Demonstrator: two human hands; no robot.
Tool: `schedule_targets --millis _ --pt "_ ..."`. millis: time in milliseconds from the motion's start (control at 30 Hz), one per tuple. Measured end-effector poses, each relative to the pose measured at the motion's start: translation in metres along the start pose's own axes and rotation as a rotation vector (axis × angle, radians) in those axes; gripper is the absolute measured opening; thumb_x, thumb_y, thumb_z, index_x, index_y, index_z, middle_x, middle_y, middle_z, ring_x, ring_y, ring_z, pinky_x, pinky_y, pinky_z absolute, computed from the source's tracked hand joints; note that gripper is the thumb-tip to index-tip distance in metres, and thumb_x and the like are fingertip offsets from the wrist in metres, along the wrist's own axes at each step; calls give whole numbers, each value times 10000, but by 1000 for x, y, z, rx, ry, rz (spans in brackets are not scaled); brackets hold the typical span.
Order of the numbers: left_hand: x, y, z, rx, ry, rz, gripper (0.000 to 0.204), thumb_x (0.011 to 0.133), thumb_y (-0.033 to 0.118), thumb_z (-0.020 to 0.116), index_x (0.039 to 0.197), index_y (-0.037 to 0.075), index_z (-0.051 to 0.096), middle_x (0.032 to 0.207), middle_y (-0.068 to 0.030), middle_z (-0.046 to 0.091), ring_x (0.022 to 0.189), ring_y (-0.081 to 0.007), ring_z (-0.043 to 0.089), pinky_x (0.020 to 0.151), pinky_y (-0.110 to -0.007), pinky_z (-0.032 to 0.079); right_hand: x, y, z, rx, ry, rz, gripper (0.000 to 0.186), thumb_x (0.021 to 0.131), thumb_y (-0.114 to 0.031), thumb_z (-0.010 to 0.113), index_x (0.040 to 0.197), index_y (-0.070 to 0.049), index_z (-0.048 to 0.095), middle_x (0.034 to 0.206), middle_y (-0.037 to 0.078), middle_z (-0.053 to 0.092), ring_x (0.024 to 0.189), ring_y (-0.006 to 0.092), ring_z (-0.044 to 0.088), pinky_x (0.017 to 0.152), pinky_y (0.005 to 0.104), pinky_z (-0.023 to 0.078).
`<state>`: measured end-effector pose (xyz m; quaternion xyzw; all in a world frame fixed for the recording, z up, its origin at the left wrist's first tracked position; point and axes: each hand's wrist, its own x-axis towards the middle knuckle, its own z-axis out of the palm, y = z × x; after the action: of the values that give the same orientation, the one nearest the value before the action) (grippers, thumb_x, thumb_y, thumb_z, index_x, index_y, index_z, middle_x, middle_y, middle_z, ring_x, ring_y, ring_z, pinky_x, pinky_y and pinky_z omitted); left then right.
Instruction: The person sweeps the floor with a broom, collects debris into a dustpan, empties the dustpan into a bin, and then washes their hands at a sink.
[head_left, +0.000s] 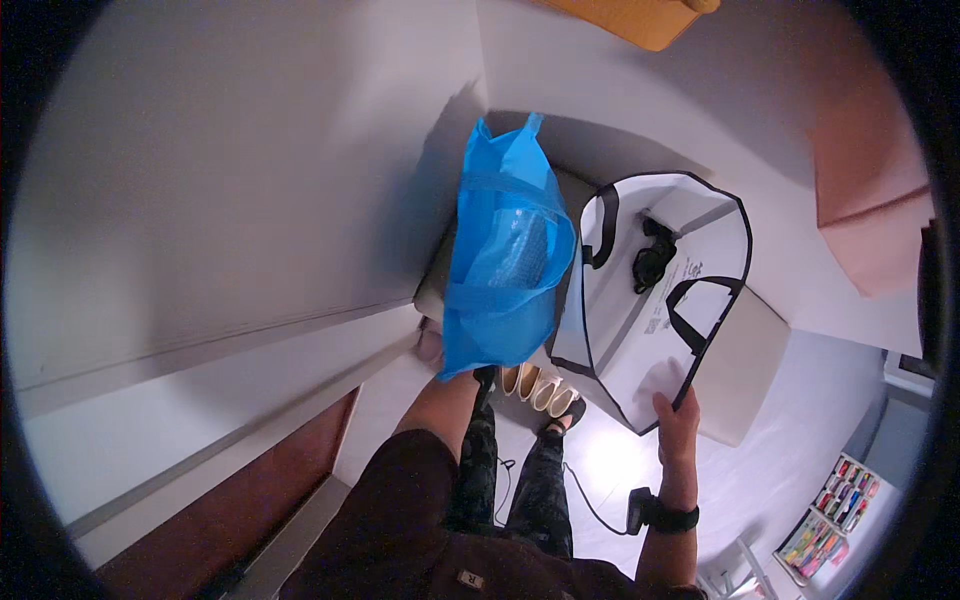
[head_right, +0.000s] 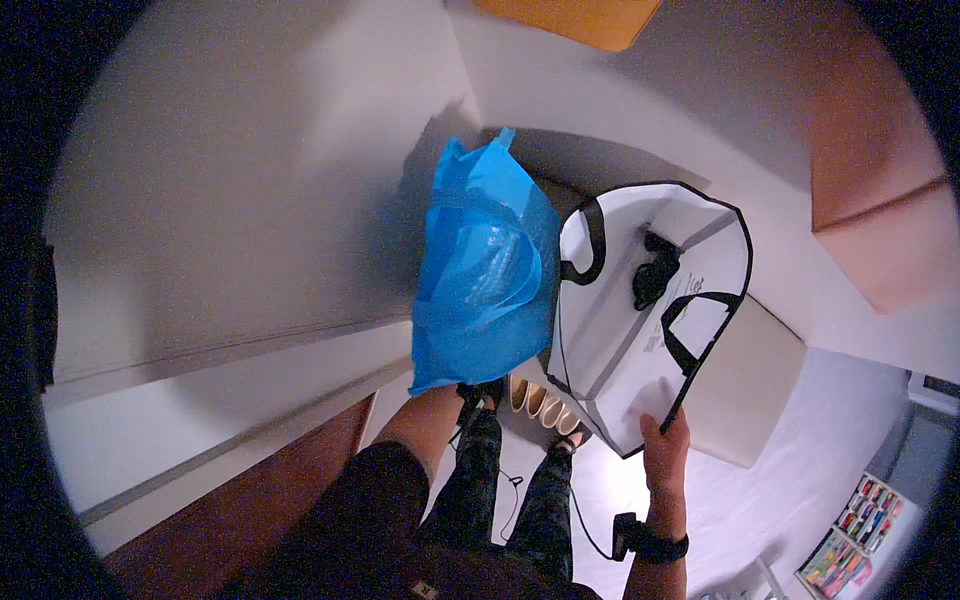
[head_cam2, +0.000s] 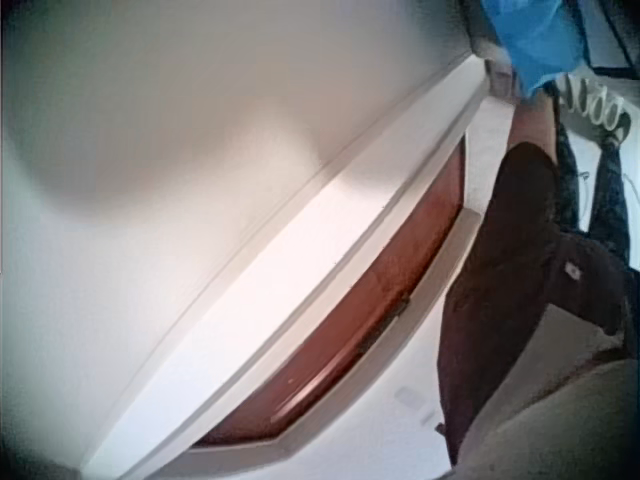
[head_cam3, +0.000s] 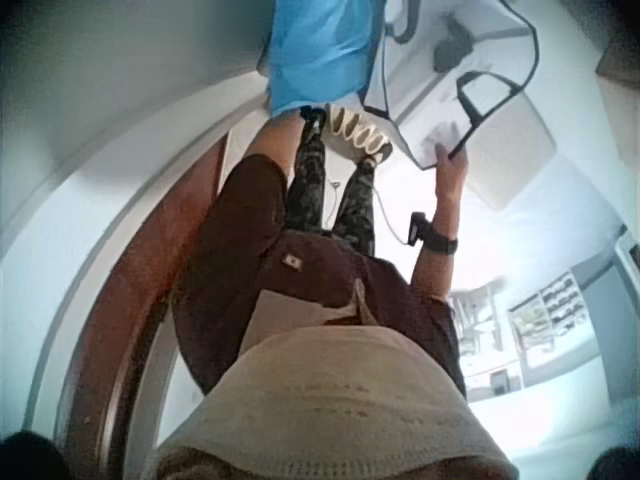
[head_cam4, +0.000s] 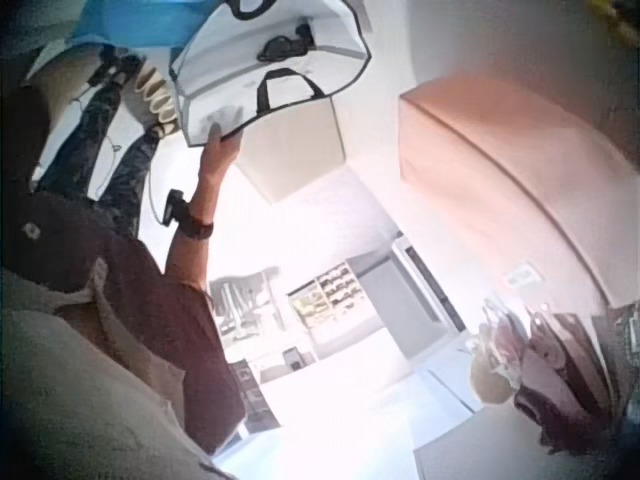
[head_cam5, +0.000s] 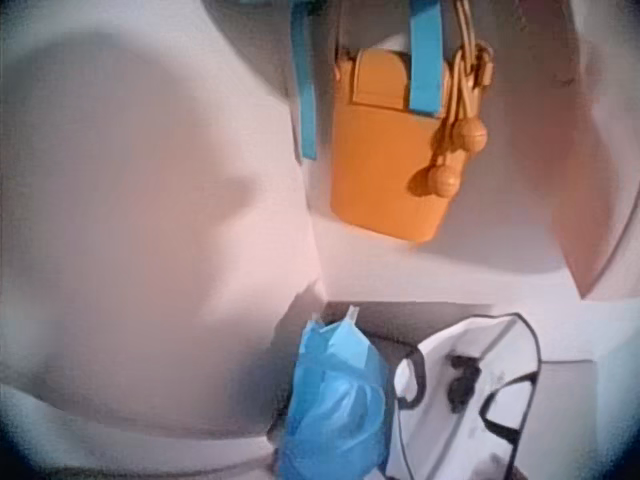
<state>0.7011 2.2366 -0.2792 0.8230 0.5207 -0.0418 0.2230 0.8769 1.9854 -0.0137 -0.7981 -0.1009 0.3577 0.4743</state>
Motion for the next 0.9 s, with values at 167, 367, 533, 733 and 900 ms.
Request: schedule_targets --millis 167,367,533,733,900 --pt "27 -10 -15 18 44 -8 223 825 154 482 943 -30 524 863 -210 580 789 -345 578 718 -398 464 1 -8 4 -108 -6 -8 467 750 -23 467 1205 55 399 1003 124 555 898 185 528 805 289 416" --pt "24 -38 -39 -21 87 -21 208 822 138 478 939 -28 525 857 -209 579 792 -346 576 719 -400 464 5 -6 2 -123 -28 -11 440 750 -10 475 1180 60 421 1027 141 556 923 201 530 816 294 413" --pt "7 -51 -44 -55 119 -46 197 819 124 475 935 -27 525 851 -208 578 794 -346 575 720 -402 463 6 -1 -4 -138 -35 73 389 759 -16 508 1137 53 447 999 85 542 896 170 508 801 287 405" --pt "-6 -41 -30 -96 183 -48 184 816 107 471 932 -26 526 844 -206 578 797 -347 573 722 -403 463 3 -7 -5 -155 -23 83 372 749 -25 533 1104 57 457 1000 100 540 901 181 509 808 296 399" --pt "17 -46 -43 -99 257 -91 174 814 93 467 928 -25 527 839 -205 577 799 -347 572 723 -405 462 2 -12 -3 -133 -50 122 443 747 -18 531 1165 67 411 1072 126 514 956 209 500 847 306 385"
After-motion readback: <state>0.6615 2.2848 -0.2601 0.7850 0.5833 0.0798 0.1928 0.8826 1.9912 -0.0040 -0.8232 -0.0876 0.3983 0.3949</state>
